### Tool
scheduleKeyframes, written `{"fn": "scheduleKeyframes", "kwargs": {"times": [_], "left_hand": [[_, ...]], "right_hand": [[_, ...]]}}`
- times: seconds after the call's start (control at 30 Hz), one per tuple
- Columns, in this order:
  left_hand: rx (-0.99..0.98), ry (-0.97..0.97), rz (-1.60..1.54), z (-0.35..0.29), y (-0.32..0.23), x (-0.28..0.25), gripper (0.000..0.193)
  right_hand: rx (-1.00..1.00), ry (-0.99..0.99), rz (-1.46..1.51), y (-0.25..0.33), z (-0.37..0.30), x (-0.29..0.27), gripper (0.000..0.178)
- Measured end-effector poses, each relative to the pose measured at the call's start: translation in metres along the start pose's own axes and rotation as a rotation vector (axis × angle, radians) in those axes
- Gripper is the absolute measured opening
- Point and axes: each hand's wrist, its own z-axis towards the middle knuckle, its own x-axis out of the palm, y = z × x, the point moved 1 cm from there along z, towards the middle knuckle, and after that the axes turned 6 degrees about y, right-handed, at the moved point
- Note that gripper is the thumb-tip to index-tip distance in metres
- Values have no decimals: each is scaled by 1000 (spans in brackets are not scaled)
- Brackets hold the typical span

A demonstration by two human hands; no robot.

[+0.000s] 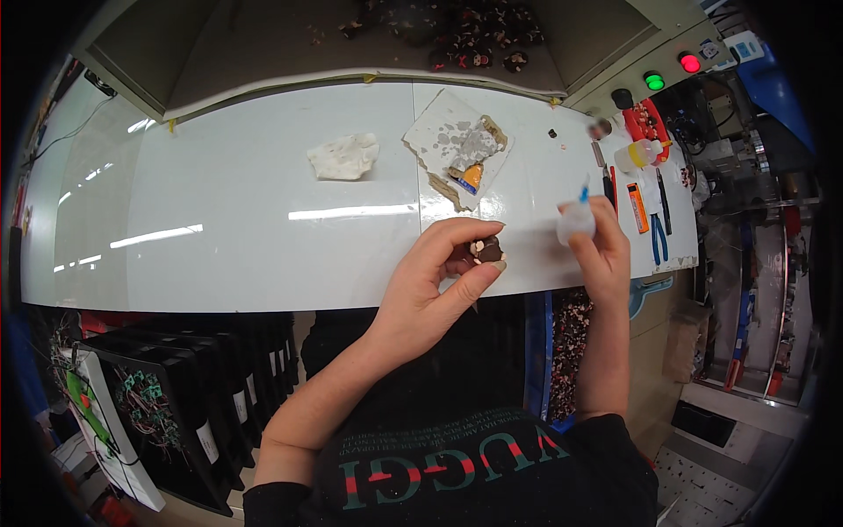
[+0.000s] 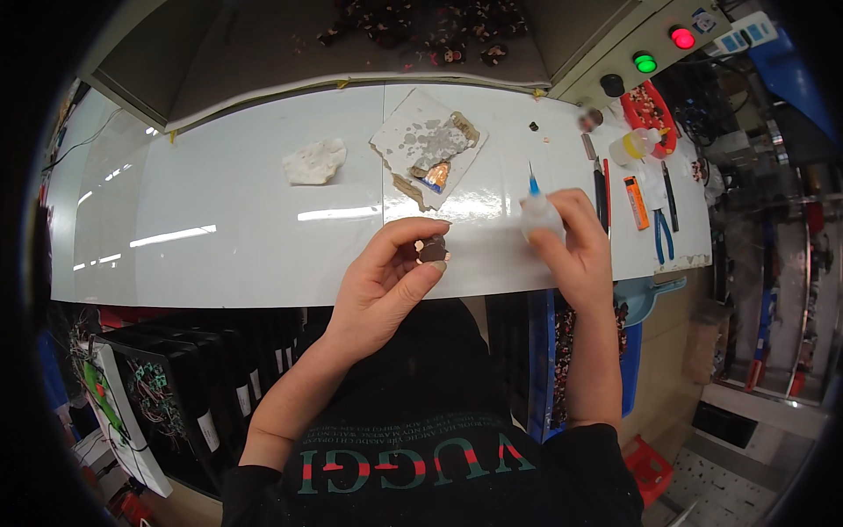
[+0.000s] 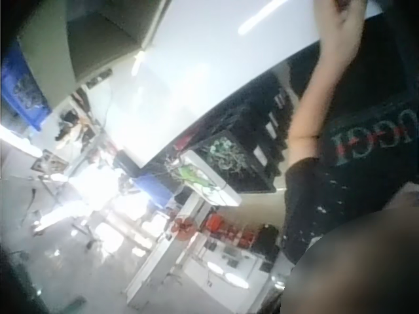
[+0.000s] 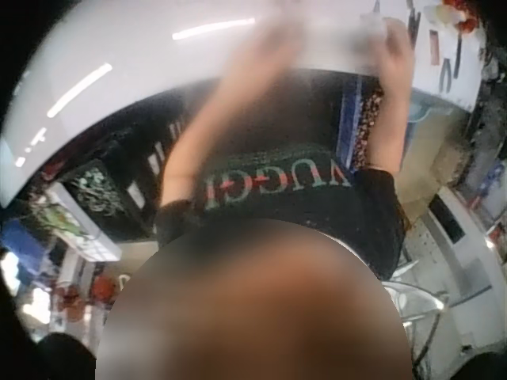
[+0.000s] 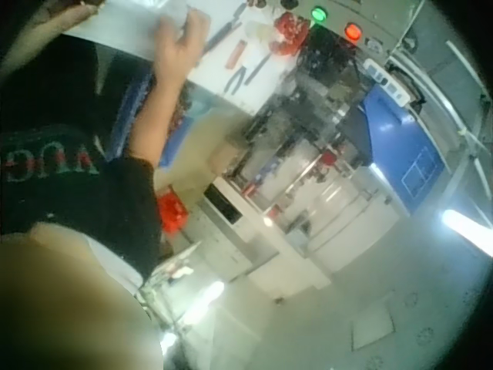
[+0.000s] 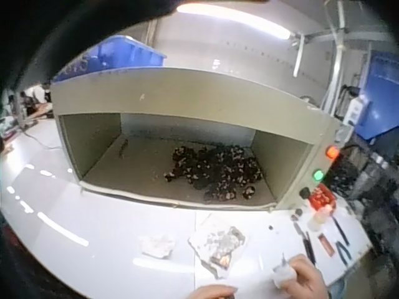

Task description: The person applies glue from a bottle to small figurine parts and assembles them together by hand.

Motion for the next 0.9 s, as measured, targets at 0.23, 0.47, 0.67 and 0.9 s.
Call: {"fn": "scheduleKeyframes", "kwargs": {"times": [0.23, 0.47, 0.67, 0.9], "left_hand": [[-66, 9, 6, 1, -8, 11, 33], [-138, 26, -18, 12, -4, 21, 34], [-101, -59, -21, 27, 8, 48, 35], [-116, -87, 22, 39, 13, 61, 33]], "right_hand": [[297, -96, -41, -8, 21, 7, 31], [51, -481, -179, 3, -14, -2, 45], [-201, -111, -118, 17, -6, 31, 46], [-192, -212, 44, -4, -2, 33, 40]]}}
